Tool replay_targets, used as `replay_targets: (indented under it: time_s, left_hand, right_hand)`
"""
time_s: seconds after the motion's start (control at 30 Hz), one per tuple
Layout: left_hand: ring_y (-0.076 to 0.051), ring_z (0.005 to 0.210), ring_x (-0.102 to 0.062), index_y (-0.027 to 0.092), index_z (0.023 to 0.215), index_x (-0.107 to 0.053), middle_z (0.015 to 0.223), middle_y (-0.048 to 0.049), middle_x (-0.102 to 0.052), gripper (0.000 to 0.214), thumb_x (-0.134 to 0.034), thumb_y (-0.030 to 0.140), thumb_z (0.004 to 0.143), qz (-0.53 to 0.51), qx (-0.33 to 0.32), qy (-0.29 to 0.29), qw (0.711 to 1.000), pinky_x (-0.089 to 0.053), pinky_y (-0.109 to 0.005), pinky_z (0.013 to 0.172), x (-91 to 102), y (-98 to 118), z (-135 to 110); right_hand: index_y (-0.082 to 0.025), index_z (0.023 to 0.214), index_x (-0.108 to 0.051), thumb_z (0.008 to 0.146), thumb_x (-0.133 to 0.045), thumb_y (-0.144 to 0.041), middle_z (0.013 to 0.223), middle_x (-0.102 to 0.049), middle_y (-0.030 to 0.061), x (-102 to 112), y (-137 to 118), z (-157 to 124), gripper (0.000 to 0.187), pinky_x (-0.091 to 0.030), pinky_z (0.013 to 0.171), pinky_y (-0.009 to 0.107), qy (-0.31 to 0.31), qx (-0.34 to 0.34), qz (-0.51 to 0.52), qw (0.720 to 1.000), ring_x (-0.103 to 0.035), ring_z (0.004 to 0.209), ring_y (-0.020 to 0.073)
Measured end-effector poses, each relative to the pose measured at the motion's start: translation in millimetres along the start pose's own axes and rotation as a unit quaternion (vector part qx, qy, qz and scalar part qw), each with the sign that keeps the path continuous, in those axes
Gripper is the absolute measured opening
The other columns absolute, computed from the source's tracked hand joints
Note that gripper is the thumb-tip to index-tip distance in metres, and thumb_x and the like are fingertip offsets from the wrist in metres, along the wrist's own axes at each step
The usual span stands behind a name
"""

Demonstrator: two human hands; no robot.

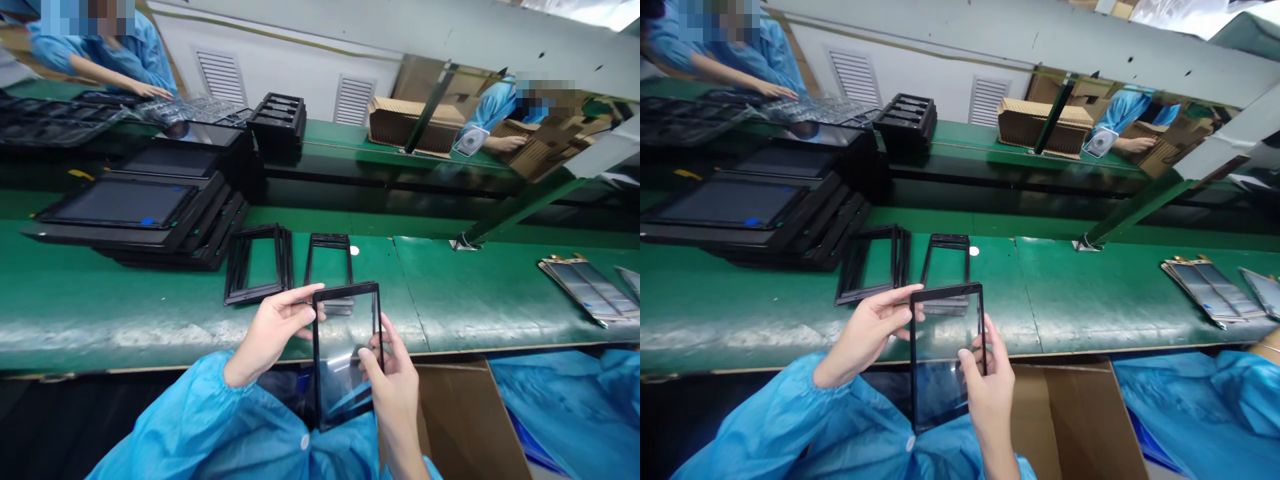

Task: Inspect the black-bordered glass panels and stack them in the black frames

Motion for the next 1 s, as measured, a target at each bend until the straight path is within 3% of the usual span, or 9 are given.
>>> replay_targets:
  time_s: [0.17, 0.27, 0.33, 0.4, 0.47, 0.53, 0.6, 0.7, 1.0]
  left_hand:
    - [-0.026, 0.094, -0.081, 0.022, 0.132, -0.079, 0.098, -0.0103, -0.084, 0.055, -0.092, 0.037, 0.081, 0.002, 0.003, -0.002, 1.000, -0.066, -0.022, 0.060, -1.1, -1.2, -0.8]
    - [-0.029, 0.097, -0.082, 0.021, 0.135, -0.077, 0.097, -0.0114, -0.085, 0.058, -0.091, 0.039, 0.082, 0.020, 0.007, 0.006, 1.000, -0.067, -0.024, 0.062, -1.9, -0.2, -0.9]
    - [-0.032, 0.098, -0.083, 0.019, 0.133, -0.079, 0.096, -0.0122, -0.086, 0.057, -0.090, 0.040, 0.082, 0.040, -0.001, 0.015, 0.999, -0.068, -0.027, 0.062, -2.1, 2.2, -2.0]
    - [-0.033, 0.093, -0.084, 0.017, 0.128, -0.081, 0.091, -0.0121, -0.086, 0.053, -0.090, 0.039, 0.080, 0.072, -0.015, 0.016, 0.997, -0.067, -0.029, 0.061, -2.3, 6.0, -4.4]
    - [-0.032, 0.085, -0.085, 0.017, 0.123, -0.084, 0.083, -0.0108, -0.086, 0.048, -0.090, 0.037, 0.079, 0.109, -0.026, 0.009, 0.994, -0.067, -0.028, 0.059, -2.6, 10.2, -8.1]
    - [-0.030, 0.079, -0.085, 0.018, 0.119, -0.086, 0.079, -0.0096, -0.085, 0.044, -0.090, 0.035, 0.078, 0.135, -0.033, 0.001, 0.990, -0.066, -0.027, 0.058, -3.1, 14.2, -12.7]
    - [-0.028, 0.076, -0.085, 0.020, 0.116, -0.087, 0.078, -0.0089, -0.086, 0.041, -0.090, 0.032, 0.077, 0.143, -0.040, -0.003, 0.989, -0.066, -0.026, 0.059, -3.4, 17.5, -17.3]
    - [-0.026, 0.073, -0.084, 0.023, 0.113, -0.088, 0.078, -0.0084, -0.086, 0.037, -0.090, 0.031, 0.078, 0.141, -0.050, -0.009, 0.989, -0.066, -0.024, 0.059, -2.9, 20.3, -22.2]
    - [-0.022, 0.064, -0.081, 0.024, 0.117, -0.087, 0.076, -0.0093, -0.086, 0.040, -0.090, 0.041, 0.081, 0.183, -0.047, -0.016, 0.982, -0.066, -0.023, 0.059, 16.6, 9.7, -17.5]
  right_hand:
    - [-0.028, 0.155, -0.058, 0.088, -0.085, -0.041, 0.100, -0.067, 0.0010, -1.5, 3.3, -3.5, 0.074, -0.060, 0.064, 0.027, 0.018, 0.024, -0.032, 0.999, -0.065, 0.072, 0.0146]
    - [-0.027, 0.154, -0.060, 0.093, -0.079, -0.041, 0.104, -0.067, 0.0047, -1.9, 4.3, -4.8, 0.065, -0.062, 0.072, 0.032, 0.030, 0.088, -0.095, 0.991, -0.068, 0.081, 0.0190]
    - [-0.028, 0.148, -0.066, 0.092, -0.079, -0.042, 0.119, -0.066, 0.0099, -0.3, -1.2, -3.7, 0.059, -0.062, 0.090, 0.043, 0.054, 0.161, -0.164, 0.972, -0.070, 0.104, 0.0275]
    - [-0.029, 0.148, -0.066, 0.092, -0.078, -0.043, 0.145, -0.057, 0.0138, 3.6, -12.8, 0.1, 0.059, -0.052, 0.111, 0.055, 0.082, 0.220, -0.198, 0.952, -0.060, 0.133, 0.0363]
    - [-0.031, 0.154, -0.060, 0.096, -0.073, -0.043, 0.157, -0.054, 0.0131, 8.2, -27.5, 7.7, 0.061, -0.046, 0.117, 0.058, 0.062, 0.216, -0.156, 0.962, -0.055, 0.143, 0.0370]
    - [-0.030, 0.153, -0.060, 0.101, -0.067, -0.044, 0.140, -0.072, 0.0123, 11.6, -41.5, 16.9, 0.055, -0.056, 0.108, 0.053, -0.002, 0.155, -0.079, 0.985, -0.071, 0.125, 0.0326]
    - [-0.026, 0.139, -0.072, 0.100, -0.067, -0.046, 0.103, -0.084, 0.0093, 12.6, -53.2, 23.8, 0.044, -0.064, 0.092, 0.047, -0.050, 0.106, -0.029, 0.993, -0.081, 0.095, 0.0282]
    - [-0.021, 0.112, -0.083, 0.094, -0.075, -0.045, 0.070, -0.081, 0.0044, 9.3, -64.3, 27.0, 0.031, -0.067, 0.075, 0.041, -0.056, 0.101, -0.006, 0.993, -0.079, 0.067, 0.0243]
    - [-0.018, 0.093, -0.082, 0.087, -0.084, -0.048, 0.065, -0.081, 0.0066, -4.5, -73.2, 17.9, 0.031, -0.068, 0.060, 0.034, -0.041, 0.105, 0.029, 0.993, -0.077, 0.052, 0.0216]
Point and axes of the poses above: each hand's wrist, its own z-axis towards the middle knuckle, its own x-axis out of the back of the hand, y = z × x, the point moved 2 cm from there along z, towards the middle knuckle
